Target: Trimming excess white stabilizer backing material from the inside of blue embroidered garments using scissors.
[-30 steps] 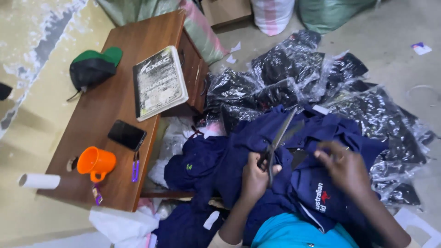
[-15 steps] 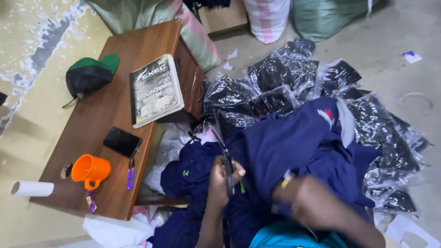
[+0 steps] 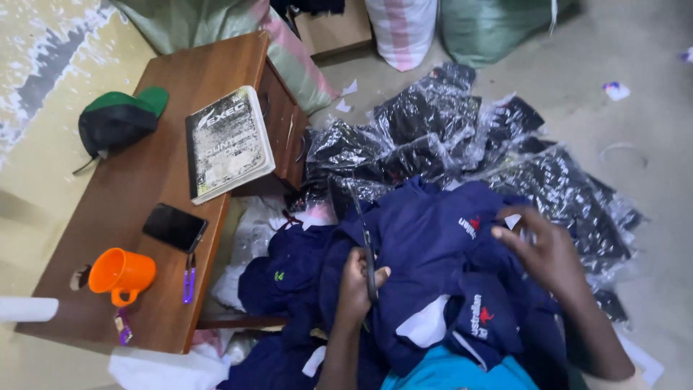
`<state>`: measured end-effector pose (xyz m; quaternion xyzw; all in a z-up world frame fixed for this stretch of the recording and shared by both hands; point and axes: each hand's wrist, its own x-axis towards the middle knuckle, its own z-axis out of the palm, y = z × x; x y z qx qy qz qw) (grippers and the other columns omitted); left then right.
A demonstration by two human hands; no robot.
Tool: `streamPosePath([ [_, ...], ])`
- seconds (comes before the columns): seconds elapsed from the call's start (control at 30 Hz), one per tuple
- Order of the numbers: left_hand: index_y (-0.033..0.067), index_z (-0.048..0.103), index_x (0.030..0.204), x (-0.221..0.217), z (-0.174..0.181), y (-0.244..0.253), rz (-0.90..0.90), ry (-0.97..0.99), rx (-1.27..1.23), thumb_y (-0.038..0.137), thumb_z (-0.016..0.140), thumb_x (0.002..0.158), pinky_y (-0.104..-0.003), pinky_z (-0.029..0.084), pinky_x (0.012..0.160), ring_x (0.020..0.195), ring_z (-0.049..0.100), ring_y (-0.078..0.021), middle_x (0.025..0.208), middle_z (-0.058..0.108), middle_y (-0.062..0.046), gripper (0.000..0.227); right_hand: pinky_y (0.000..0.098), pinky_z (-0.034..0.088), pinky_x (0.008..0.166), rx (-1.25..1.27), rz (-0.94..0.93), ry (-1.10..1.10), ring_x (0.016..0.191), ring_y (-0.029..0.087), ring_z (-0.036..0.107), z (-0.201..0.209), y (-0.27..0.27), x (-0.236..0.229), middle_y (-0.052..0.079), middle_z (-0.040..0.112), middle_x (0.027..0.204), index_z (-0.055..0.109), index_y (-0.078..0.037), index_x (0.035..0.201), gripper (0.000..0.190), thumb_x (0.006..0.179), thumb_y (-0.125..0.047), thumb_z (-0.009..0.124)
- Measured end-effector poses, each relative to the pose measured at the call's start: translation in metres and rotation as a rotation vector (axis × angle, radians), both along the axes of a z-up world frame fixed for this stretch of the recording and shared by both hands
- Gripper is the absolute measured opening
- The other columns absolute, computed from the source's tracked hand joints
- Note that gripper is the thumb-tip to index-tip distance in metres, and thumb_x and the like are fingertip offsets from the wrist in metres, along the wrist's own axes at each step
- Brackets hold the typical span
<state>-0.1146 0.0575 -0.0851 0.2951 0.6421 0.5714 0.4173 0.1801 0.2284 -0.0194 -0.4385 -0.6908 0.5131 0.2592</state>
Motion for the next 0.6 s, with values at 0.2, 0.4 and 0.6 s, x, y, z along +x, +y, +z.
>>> streamPosePath([
  [0.2,0.0029,0.057,0.11,0.009,-0.003,0.011,0.019,0.095,0.157,-0.003,0.08,0.081,-0.025,0.043,0.058,0.063,0.049,-0.0102,0.083,0.057,-0.004,0.037,0.0446,0.052,0.09,-0.183,0.06,-0.103,0.099,0.033,0.065,-0.071,0.083,-0.015,0.019,0.067,0.114,0.067,0.004,0.121,0.054,0.076,-0.021,0.085],
  [0.4,0.0037,0.057,0.119,-0.003,0.094,0.073,0.14,0.075,0.448,0.0,0.078,0.084,-0.023,0.04,0.043,0.047,0.048,-0.0069,0.074,0.059,0.001,0.04,0.0356,0.036,0.06,0.607,-0.276,0.213,0.057,0.02,0.044,0.022,0.044,-0.011,0.009,0.059,0.072,0.074,0.004,0.1,0.021,0.094,0.002,0.094],
  [0.6,0.0108,0.05,0.123,0.047,0.085,0.131,-0.152,-0.264,0.699,-0.007,0.064,0.091,-0.021,0.038,0.053,0.059,0.05,-0.0062,0.093,0.062,-0.003,0.039,0.0495,0.061,0.111,0.743,-0.109,0.71,0.118,0.042,0.07,0.075,0.023,-0.02,0.036,0.07,0.135,0.061,0.013,0.134,0.051,0.084,0.022,0.053],
])
